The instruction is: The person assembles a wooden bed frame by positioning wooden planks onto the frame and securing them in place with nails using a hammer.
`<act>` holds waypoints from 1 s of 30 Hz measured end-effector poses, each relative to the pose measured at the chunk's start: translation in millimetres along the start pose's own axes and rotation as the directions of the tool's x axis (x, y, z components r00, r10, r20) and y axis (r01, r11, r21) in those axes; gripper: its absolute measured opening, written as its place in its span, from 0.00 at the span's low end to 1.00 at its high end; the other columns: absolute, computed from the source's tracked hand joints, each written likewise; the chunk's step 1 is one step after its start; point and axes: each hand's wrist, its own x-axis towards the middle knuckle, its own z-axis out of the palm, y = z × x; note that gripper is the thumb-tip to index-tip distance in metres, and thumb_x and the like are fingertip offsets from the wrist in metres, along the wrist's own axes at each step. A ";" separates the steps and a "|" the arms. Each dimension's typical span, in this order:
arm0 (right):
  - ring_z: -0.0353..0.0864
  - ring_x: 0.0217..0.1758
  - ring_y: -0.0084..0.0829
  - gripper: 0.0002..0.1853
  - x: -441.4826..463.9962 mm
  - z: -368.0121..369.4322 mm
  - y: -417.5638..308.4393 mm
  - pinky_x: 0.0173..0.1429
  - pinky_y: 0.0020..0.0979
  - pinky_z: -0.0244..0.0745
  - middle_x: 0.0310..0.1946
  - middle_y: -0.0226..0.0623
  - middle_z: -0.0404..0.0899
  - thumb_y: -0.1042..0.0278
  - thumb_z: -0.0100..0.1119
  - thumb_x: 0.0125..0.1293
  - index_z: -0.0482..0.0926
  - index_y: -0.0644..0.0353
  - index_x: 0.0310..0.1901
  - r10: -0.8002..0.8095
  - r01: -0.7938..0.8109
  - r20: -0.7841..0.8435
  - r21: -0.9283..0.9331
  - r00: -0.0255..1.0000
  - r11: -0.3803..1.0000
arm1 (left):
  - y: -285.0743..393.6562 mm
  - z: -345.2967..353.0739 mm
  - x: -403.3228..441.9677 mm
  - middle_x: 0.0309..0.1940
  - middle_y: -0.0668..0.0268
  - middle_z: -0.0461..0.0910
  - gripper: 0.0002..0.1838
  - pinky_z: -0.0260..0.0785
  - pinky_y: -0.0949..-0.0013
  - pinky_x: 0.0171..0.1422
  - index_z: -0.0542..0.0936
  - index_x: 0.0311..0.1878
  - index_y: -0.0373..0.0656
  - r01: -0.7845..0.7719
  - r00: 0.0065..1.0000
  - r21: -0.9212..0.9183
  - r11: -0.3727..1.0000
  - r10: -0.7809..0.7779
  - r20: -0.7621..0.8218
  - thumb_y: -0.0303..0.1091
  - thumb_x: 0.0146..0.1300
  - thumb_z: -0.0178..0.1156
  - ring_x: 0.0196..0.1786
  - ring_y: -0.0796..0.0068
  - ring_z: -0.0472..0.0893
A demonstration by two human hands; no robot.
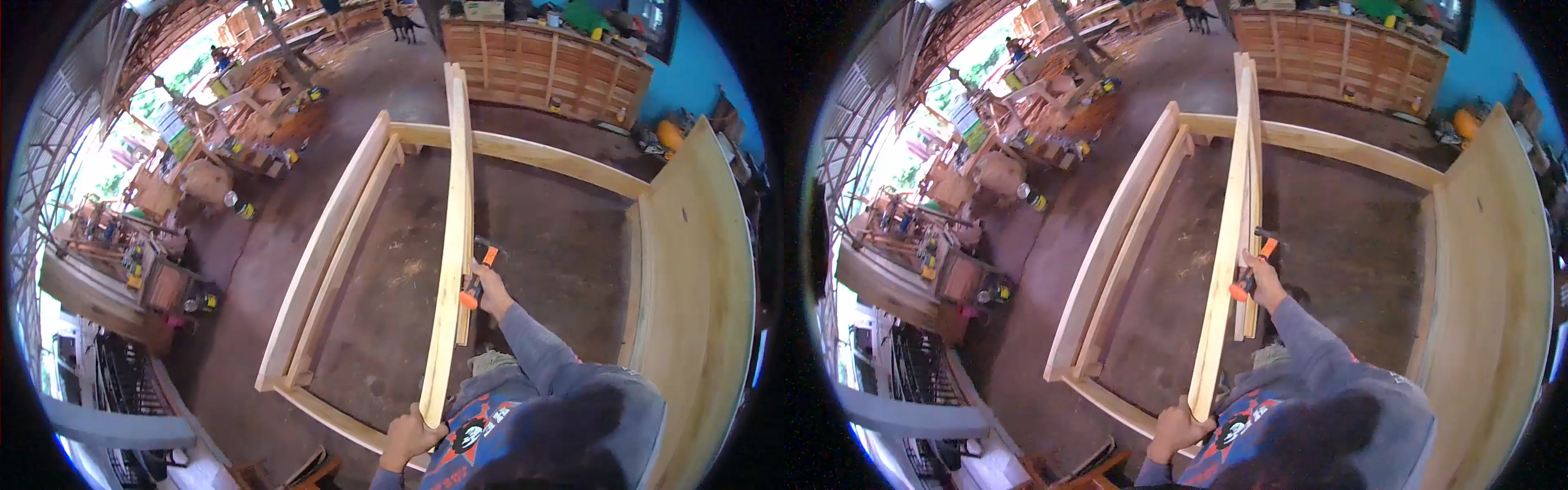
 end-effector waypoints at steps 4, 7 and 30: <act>0.69 0.18 0.20 0.14 13.0 11.8 -20.5 0.22 0.24 0.67 0.21 0.22 0.70 0.50 0.62 0.69 0.76 0.52 0.36 0.029 -0.033 -0.061 -0.059 0.998 0.998 | 26.2 25.5 -15.1 0.25 0.41 0.81 0.37 0.77 0.47 0.41 0.74 0.46 0.29 0.052 0.999 0.006 0.999 -0.052 0.006 0.58 0.48 0.65 0.32 0.39 0.83; 0.68 0.17 0.21 0.13 14.2 10.0 -31.1 0.22 0.25 0.66 0.20 0.22 0.68 0.53 0.64 0.68 0.74 0.52 0.34 0.067 -0.065 -0.078 0.028 0.995 0.998 | 28.8 48.4 -27.6 0.25 0.42 0.81 0.38 0.77 0.48 0.39 0.73 0.47 0.31 0.142 0.990 -0.023 0.990 -0.142 -0.020 0.59 0.48 0.66 0.31 0.40 0.83; 0.72 0.21 0.34 0.16 -104.0 -109.2 80.1 0.32 0.39 0.75 0.22 0.31 0.69 0.53 0.64 0.66 0.69 0.53 0.36 0.274 -0.248 -0.281 0.125 0.920 0.961 | -47.6 178.0 -169.0 0.24 0.53 0.81 0.23 0.73 0.46 0.34 0.80 0.50 0.54 0.188 0.960 0.038 0.981 -0.176 -0.217 0.55 0.55 0.65 0.28 0.47 0.82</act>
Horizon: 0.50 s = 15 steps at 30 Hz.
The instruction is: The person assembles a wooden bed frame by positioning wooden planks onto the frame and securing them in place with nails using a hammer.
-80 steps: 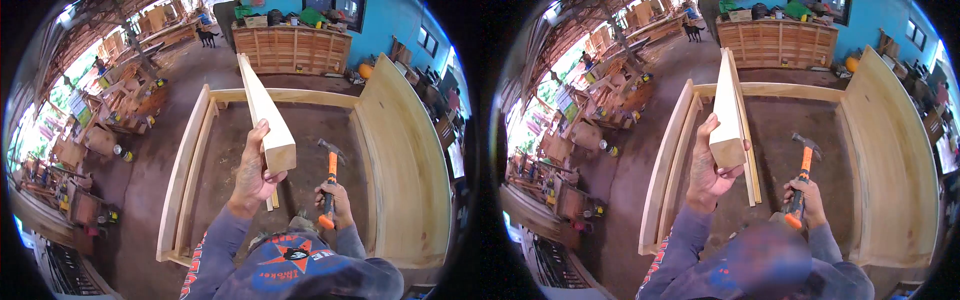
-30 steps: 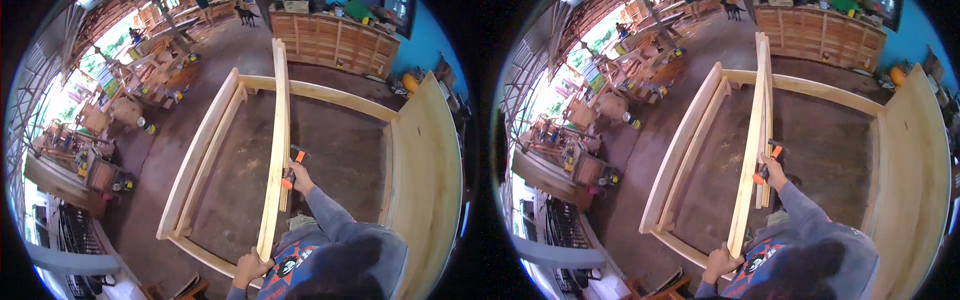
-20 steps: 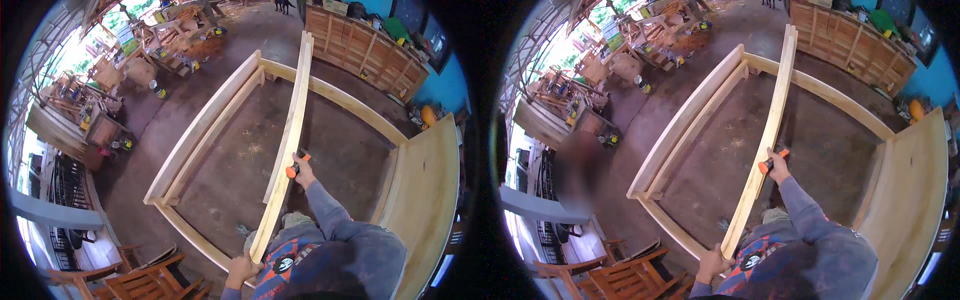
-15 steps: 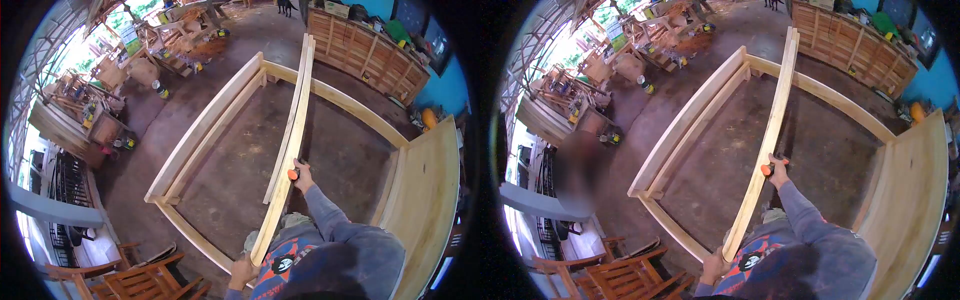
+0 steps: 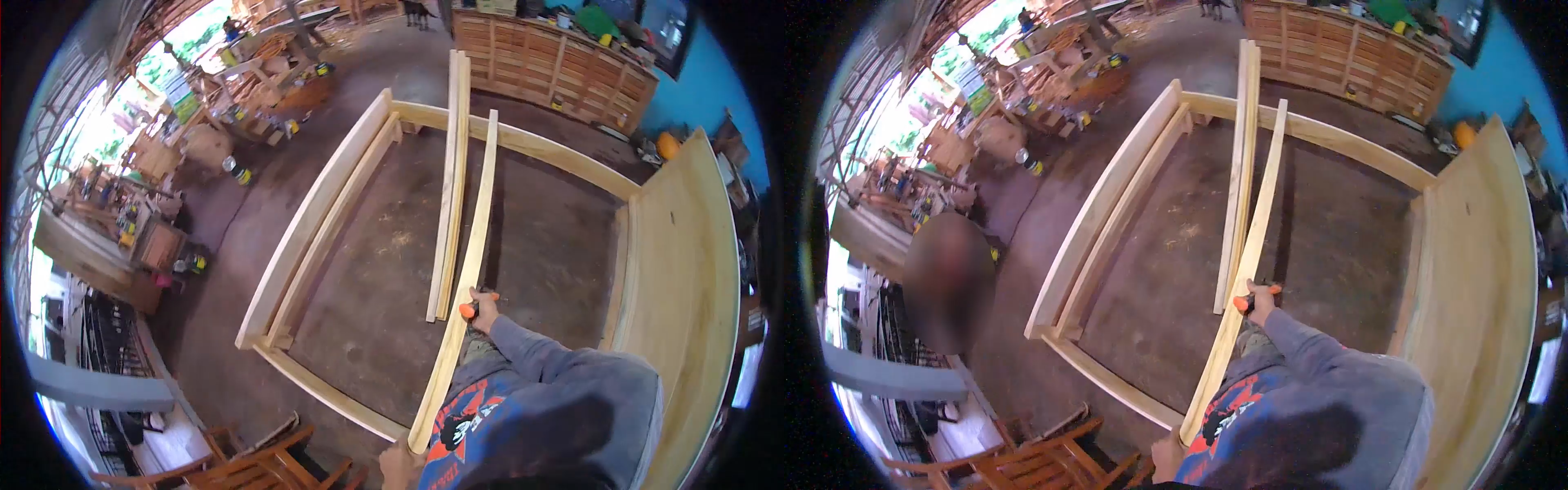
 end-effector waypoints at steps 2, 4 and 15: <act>0.77 0.24 0.34 0.14 -15.4 -13.4 9.1 0.33 0.38 0.77 0.26 0.34 0.74 0.55 0.64 0.67 0.70 0.54 0.36 -0.005 0.004 0.017 0.021 1.000 1.000 | -31.1 21.2 -7.8 0.23 0.54 0.81 0.22 0.73 0.46 0.33 0.80 0.50 0.55 -0.050 0.998 0.071 0.996 0.052 -0.027 0.55 0.56 0.65 0.27 0.48 0.82; 0.78 0.26 0.32 0.13 -24.6 -17.8 16.6 0.33 0.37 0.77 0.29 0.35 0.77 0.57 0.64 0.67 0.73 0.56 0.39 -0.052 0.052 0.000 0.012 0.999 0.999 | -29.5 22.4 -21.8 0.22 0.54 0.81 0.22 0.73 0.46 0.32 0.81 0.51 0.55 -0.062 0.997 0.112 0.992 0.067 -0.040 0.54 0.57 0.65 0.26 0.48 0.82; 0.67 0.21 0.27 0.12 -47.5 -33.5 36.5 0.28 0.36 0.70 0.21 0.24 0.65 0.55 0.64 0.67 0.71 0.46 0.33 -0.041 0.037 -0.023 -0.152 0.999 0.988 | -24.3 -23.2 -33.5 0.33 0.50 0.84 0.35 0.76 0.49 0.41 0.79 0.57 0.48 0.022 0.998 -0.183 0.983 -0.009 0.069 0.50 0.43 0.71 0.36 0.47 0.84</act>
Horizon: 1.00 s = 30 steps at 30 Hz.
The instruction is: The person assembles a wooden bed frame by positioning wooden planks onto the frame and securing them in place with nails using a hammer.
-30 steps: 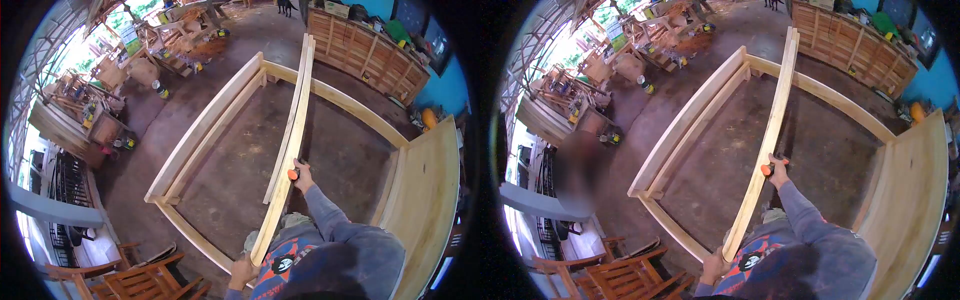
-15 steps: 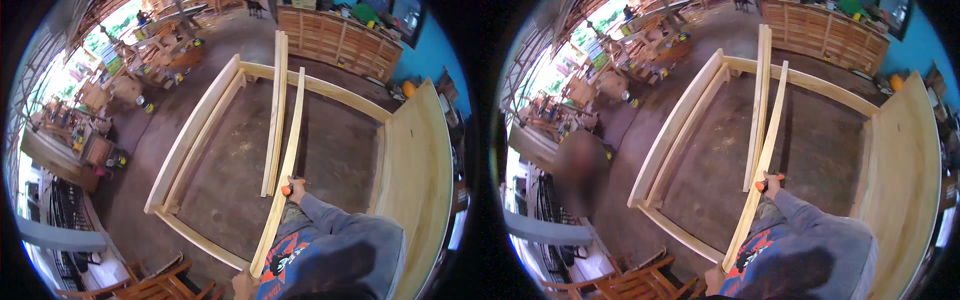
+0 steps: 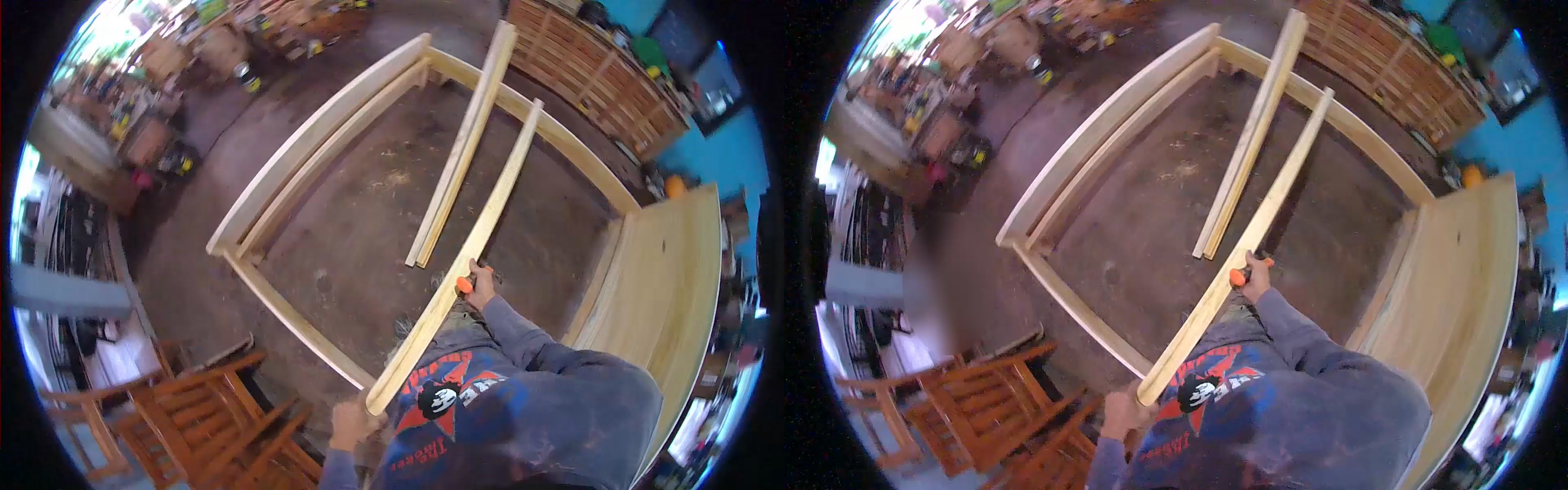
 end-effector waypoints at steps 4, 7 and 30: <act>0.72 0.27 0.30 0.12 5.7 -10.8 -2.3 0.33 0.39 0.74 0.27 0.26 0.69 0.53 0.63 0.67 0.71 0.48 0.36 0.013 -0.008 0.045 -0.101 0.999 0.995 | -24.2 13.3 -2.1 0.36 0.51 0.85 0.37 0.76 0.48 0.42 0.79 0.58 0.51 -0.027 0.999 0.048 0.998 0.028 -0.016 0.53 0.42 0.72 0.37 0.48 0.84; 0.77 0.32 0.33 0.13 8.5 -11.0 -1.0 0.38 0.42 0.77 0.30 0.29 0.75 0.51 0.61 0.68 0.74 0.50 0.40 0.098 -0.088 0.125 -0.084 0.987 0.993 | -27.7 14.4 -2.8 0.39 0.52 0.84 0.38 0.76 0.48 0.42 0.77 0.59 0.51 -0.021 1.000 0.153 0.988 0.018 0.023 0.56 0.43 0.72 0.39 0.49 0.85; 0.82 0.33 0.31 0.14 8.5 -36.9 13.7 0.34 0.33 0.82 0.28 0.36 0.79 0.58 0.60 0.69 0.77 0.61 0.47 0.393 -0.281 0.225 -0.406 0.892 0.870 | -58.8 50.8 51.1 0.39 0.47 0.85 0.33 0.77 0.52 0.51 0.82 0.47 0.39 0.112 0.939 0.215 0.970 -0.174 0.297 0.54 0.42 0.69 0.46 0.49 0.85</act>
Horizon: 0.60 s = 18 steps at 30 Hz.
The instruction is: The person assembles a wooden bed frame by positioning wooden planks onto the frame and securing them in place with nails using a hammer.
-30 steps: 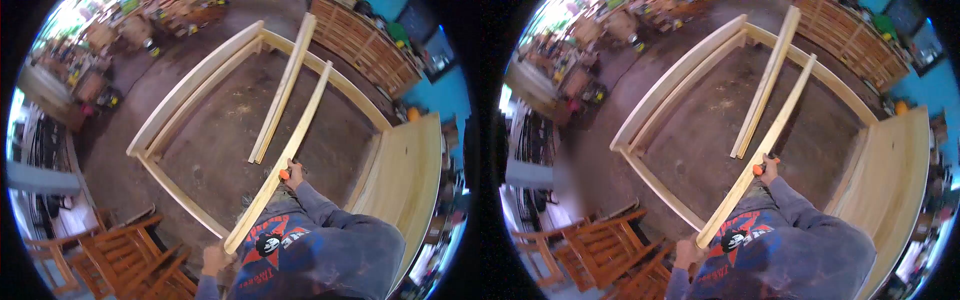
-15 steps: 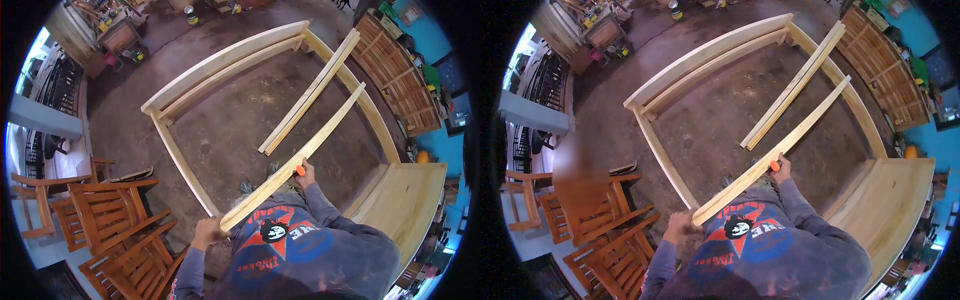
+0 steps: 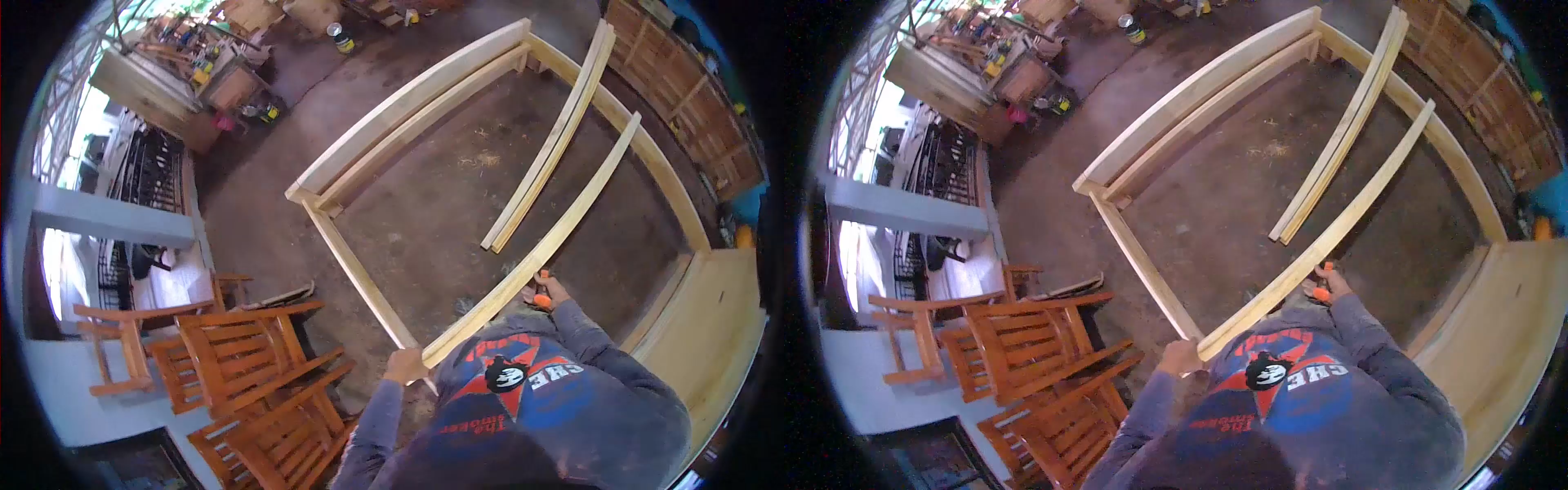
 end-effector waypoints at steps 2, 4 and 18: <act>0.87 0.40 0.34 0.14 0.3 -19.5 8.0 0.46 0.35 0.87 0.35 0.41 0.82 0.73 0.65 0.63 0.76 0.63 0.49 0.163 -0.181 -0.152 -0.112 0.975 0.977 | -10.6 23.6 22.3 0.40 0.48 0.85 0.33 0.77 0.52 0.51 0.82 0.47 0.39 0.057 0.998 0.028 0.998 -0.057 0.002 0.55 0.42 0.70 0.46 0.49 0.85; 0.87 0.39 0.34 0.13 9.0 -38.2 19.9 0.45 0.34 0.87 0.35 0.42 0.82 0.74 0.64 0.63 0.76 0.64 0.48 0.169 -0.184 -0.149 -0.094 0.974 0.978 | -25.1 46.8 48.9 0.42 0.48 0.84 0.35 0.77 0.52 0.53 0.81 0.49 0.38 0.042 0.998 0.034 0.999 -0.043 0.045 0.57 0.42 0.71 0.48 0.49 0.84; 0.84 0.25 0.39 0.10 16.4 -70.0 31.6 0.31 0.37 0.87 0.29 0.48 0.79 0.75 0.62 0.63 0.74 0.72 0.42 0.161 -0.235 -0.429 -0.124 0.889 0.964 | -43.0 91.6 114.0 0.46 0.50 0.85 0.35 0.77 0.56 0.53 0.83 0.49 0.37 0.134 0.935 0.021 0.991 -0.133 0.329 0.48 0.35 0.77 0.51 0.54 0.85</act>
